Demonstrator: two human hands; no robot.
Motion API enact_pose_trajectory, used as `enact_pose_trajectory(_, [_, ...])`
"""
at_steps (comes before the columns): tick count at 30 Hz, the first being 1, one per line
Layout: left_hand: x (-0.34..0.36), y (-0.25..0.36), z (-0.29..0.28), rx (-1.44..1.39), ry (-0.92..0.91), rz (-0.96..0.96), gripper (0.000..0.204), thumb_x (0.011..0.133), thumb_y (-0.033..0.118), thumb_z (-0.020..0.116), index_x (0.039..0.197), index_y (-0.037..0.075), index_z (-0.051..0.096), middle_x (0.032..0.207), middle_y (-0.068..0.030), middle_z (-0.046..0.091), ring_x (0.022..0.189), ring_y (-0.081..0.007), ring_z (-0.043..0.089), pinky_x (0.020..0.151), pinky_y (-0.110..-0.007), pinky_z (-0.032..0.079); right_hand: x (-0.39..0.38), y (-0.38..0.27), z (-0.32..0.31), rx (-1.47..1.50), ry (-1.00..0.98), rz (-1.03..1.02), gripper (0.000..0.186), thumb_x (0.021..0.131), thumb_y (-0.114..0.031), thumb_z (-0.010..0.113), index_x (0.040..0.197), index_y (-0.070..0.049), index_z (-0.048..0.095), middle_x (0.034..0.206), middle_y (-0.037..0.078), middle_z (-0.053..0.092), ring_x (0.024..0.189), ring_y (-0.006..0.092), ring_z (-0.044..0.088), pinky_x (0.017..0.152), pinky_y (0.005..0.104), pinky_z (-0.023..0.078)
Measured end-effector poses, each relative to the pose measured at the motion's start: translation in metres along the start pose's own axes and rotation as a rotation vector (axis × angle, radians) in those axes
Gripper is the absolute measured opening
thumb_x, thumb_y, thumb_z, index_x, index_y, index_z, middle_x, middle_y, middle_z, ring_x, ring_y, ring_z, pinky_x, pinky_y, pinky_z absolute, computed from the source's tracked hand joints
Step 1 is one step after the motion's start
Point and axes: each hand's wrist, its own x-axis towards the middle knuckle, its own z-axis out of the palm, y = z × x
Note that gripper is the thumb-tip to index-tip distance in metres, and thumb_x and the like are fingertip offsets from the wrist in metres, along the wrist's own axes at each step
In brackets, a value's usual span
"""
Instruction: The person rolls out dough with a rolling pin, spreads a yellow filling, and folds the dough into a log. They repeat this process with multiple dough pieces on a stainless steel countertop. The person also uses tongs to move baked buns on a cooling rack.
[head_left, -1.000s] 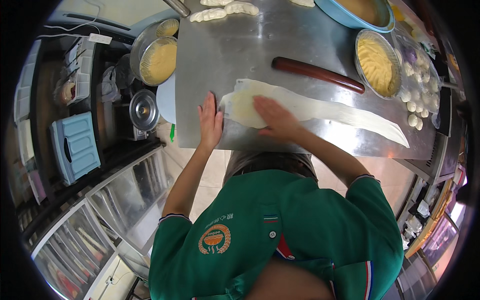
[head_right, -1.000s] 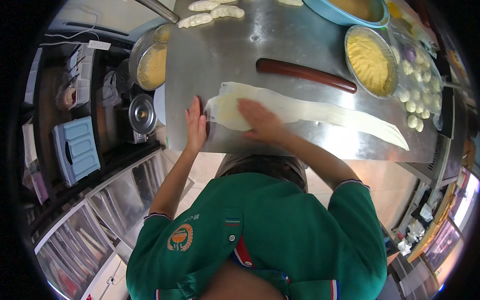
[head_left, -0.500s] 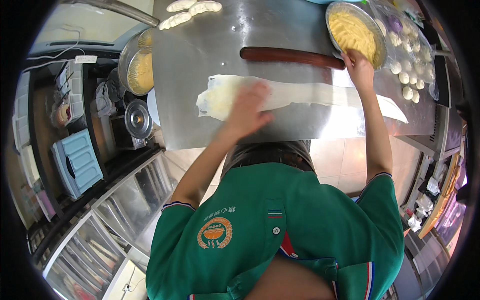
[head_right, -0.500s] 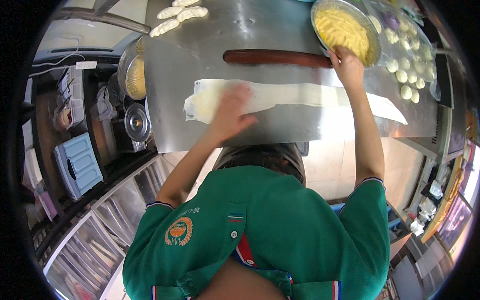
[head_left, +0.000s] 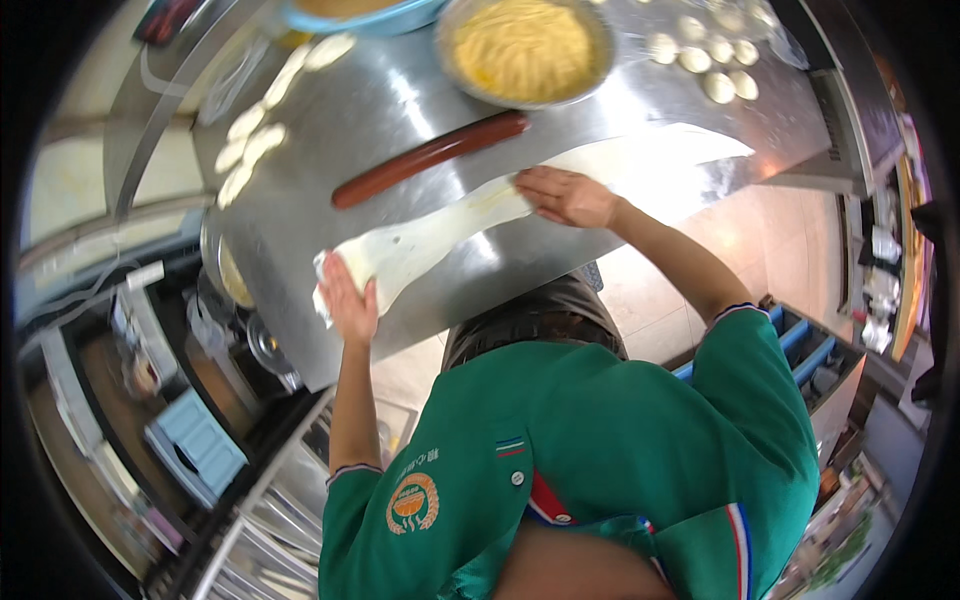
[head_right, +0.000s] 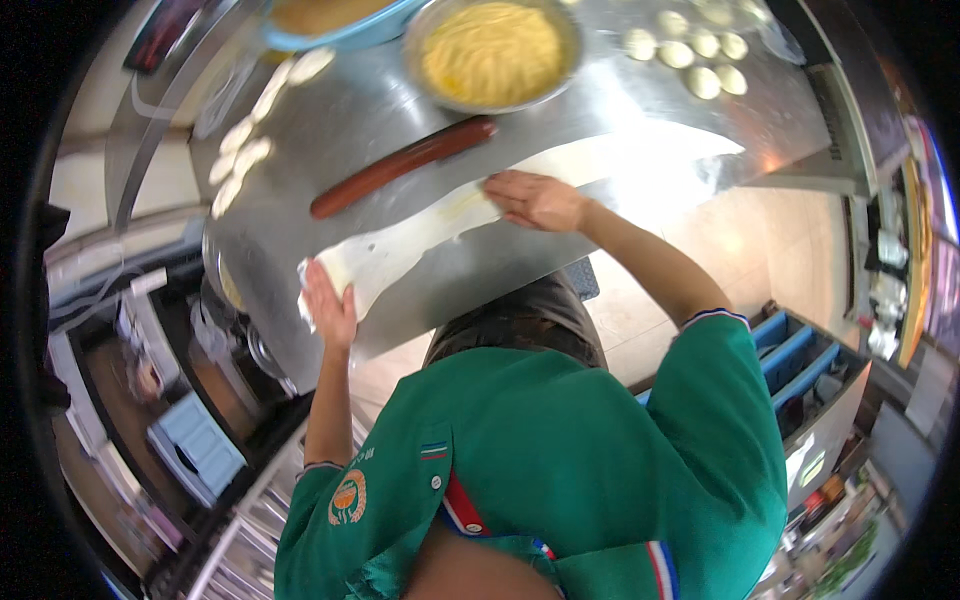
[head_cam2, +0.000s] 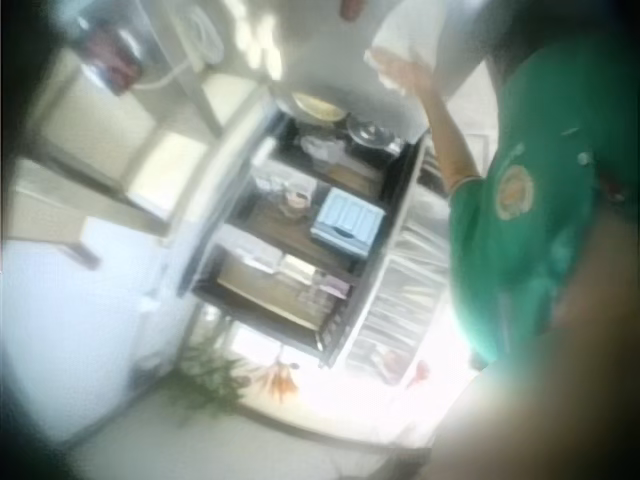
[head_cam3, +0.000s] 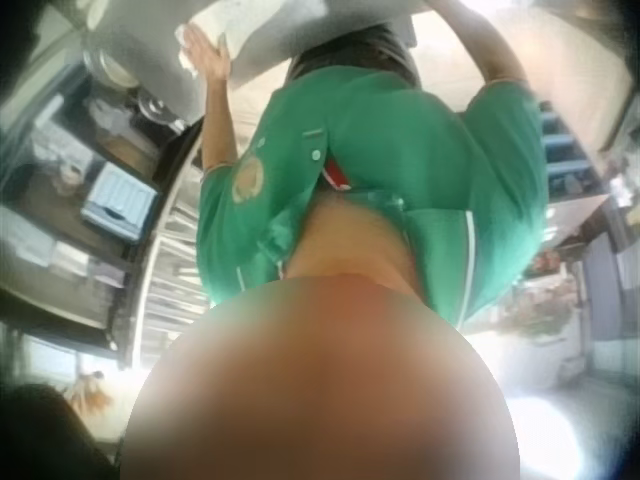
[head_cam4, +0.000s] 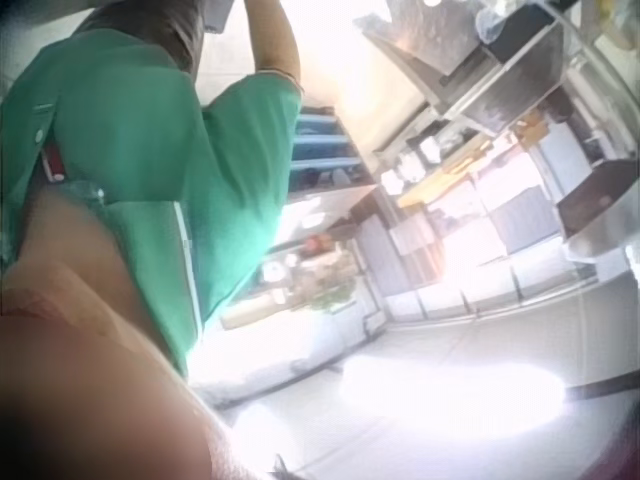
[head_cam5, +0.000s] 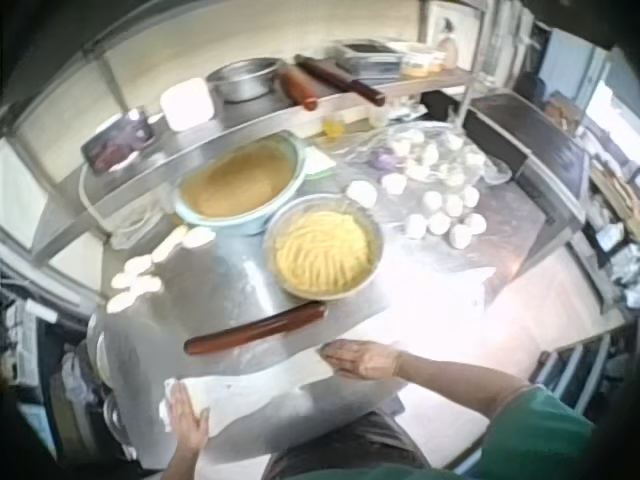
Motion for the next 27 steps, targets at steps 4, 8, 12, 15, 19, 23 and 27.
enact_pose_trajectory(4, [0.0, 0.008, 0.0, 0.04, -0.03, -0.073, 0.082, 0.096, 0.041, 0.056, 0.16, 0.003, 0.019, 0.167, -0.0154, 0.018, 0.155, -0.0325, 0.015, 0.124, -0.053, 0.006, -0.144, 0.055, -0.072, 0.106, 0.054, 0.327, 0.073, 0.084, -0.008, 0.066, 0.151, -0.001, 0.038, 0.157, 0.018, 0.039, 0.143, 0.0356, 0.038, 0.121, 0.0435, 0.031])
enact_pose_trajectory(8, [0.0, 0.014, 0.011, 0.033, -0.018, -0.138, 0.083, 0.097, 0.042, 0.056, 0.159, 0.0, 0.019, 0.167, -0.0186, 0.014, 0.155, -0.0343, 0.013, 0.123, -0.055, 0.006, -0.207, 0.071, -0.092, -0.361, 0.123, 0.945, 0.074, 0.091, -0.025, 0.066, 0.152, 0.003, 0.034, 0.159, 0.023, 0.033, 0.147, 0.0378, 0.032, 0.122, 0.0483, 0.024])
enact_pose_trajectory(12, [0.004, 0.026, 0.021, 0.04, 0.02, -0.087, 0.086, 0.095, 0.042, 0.058, 0.158, -0.003, 0.018, 0.167, -0.0228, 0.012, 0.154, -0.0379, 0.012, 0.121, -0.058, 0.008, -0.112, 0.029, -0.023, -0.238, 0.388, 1.168, 0.084, 0.096, -0.045, 0.059, 0.151, 0.01, 0.028, 0.16, 0.029, 0.026, 0.151, 0.0398, 0.023, 0.124, 0.0484, 0.017])
enact_pose_trajectory(15, [0.014, 0.05, 0.026, 0.072, -0.048, 0.094, 0.087, 0.095, 0.04, 0.059, 0.158, -0.004, 0.017, 0.166, -0.0254, 0.012, 0.154, -0.0402, 0.014, 0.121, -0.059, 0.01, -0.017, -0.055, 0.028, -0.144, 0.264, 0.895, 0.087, 0.093, -0.047, 0.062, 0.15, 0.01, 0.029, 0.158, 0.029, 0.03, 0.15, 0.04, 0.024, 0.124, 0.0472, 0.019])
enact_pose_trajectory(19, [0.032, 0.1, 0.031, -0.34, -0.059, 0.306, 0.085, 0.094, 0.036, 0.058, 0.157, -0.005, 0.018, 0.164, -0.0273, 0.017, 0.152, -0.0416, 0.019, 0.12, -0.059, 0.012, 0.077, -0.14, 0.057, 0.195, 0.255, 0.49, 0.075, 0.092, -0.036, 0.064, 0.147, 0.008, 0.037, 0.153, 0.025, 0.04, 0.144, 0.0372, 0.038, 0.121, 0.0468, 0.029])
enact_pose_trajectory(23, [0.041, 0.135, 0.034, -0.534, 0.117, 0.299, 0.083, 0.094, 0.041, 0.06, 0.157, -0.002, 0.026, 0.163, -0.0227, 0.024, 0.151, -0.0375, 0.024, 0.122, -0.057, 0.013, 0.106, -0.114, 0.025, 0.541, 0.32, 0.406, 0.056, 0.088, -0.022, 0.067, 0.139, -0.002, 0.053, 0.139, 0.021, 0.056, 0.131, 0.0391, 0.052, 0.114, 0.0455, 0.04])
enact_pose_trajectory(27, [0.028, 0.113, 0.018, -0.099, -0.157, 0.442, 0.086, 0.09, 0.051, 0.064, 0.157, 0.008, 0.032, 0.164, -0.0103, 0.028, 0.151, -0.0297, 0.027, 0.122, -0.056, 0.014, 0.118, -0.026, -0.025, -0.047, 0.716, 0.622, 0.06, 0.088, -0.021, 0.071, 0.139, 0.003, 0.05, 0.142, 0.025, 0.052, 0.132, 0.0442, 0.048, 0.113, 0.0539, 0.035])
